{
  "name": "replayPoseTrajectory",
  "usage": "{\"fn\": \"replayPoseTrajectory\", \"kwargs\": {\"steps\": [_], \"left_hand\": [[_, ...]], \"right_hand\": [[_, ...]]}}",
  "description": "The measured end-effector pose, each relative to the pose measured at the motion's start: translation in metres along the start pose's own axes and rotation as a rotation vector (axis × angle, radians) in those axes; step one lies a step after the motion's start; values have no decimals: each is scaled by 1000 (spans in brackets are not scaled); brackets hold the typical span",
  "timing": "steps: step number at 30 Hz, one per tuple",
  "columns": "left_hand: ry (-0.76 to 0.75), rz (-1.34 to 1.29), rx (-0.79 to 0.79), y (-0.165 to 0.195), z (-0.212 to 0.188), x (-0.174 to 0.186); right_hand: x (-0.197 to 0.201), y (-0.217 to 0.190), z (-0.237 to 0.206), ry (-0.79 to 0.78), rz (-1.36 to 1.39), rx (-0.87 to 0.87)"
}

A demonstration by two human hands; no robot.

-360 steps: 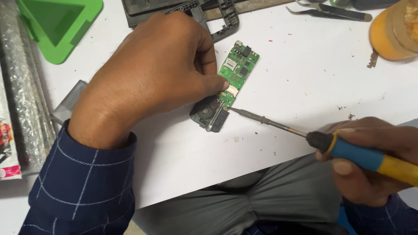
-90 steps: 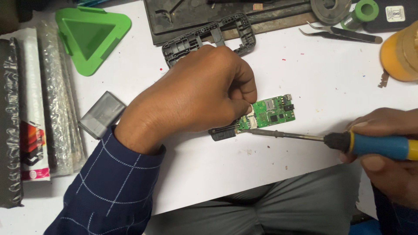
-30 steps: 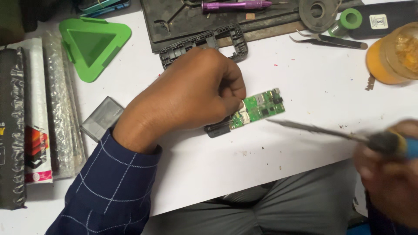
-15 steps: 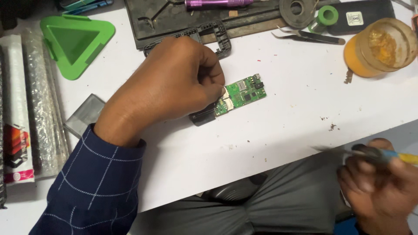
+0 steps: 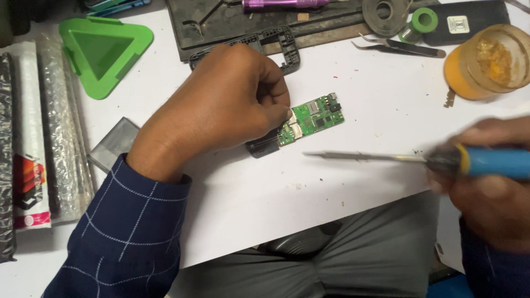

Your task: The person uses a soldering iron to apply heat to various points on a small green circuit board. They hold the board with one hand and manipulate the soldering iron with the other, focusing on different components throughout the clip.

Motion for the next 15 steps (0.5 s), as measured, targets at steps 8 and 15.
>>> {"fn": "replayPoseTrajectory", "kwargs": {"steps": [8,15], "left_hand": [[28,-1,-31,-9,1,2],[22,20,-34,-10,3,0]], "right_hand": [[-59,-94,59,3,-178,115],[-68,-97,64,-23,-190,125]]}}
Point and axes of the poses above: each hand's wrist, its own z-axis towards the middle knuckle, its own x-axis out of the back of the hand, y = z × x, the point moved 9 cm from there along z, towards the middle knuckle, and after that the axes turned 11 degrees about -y, right-handed, at the moved point
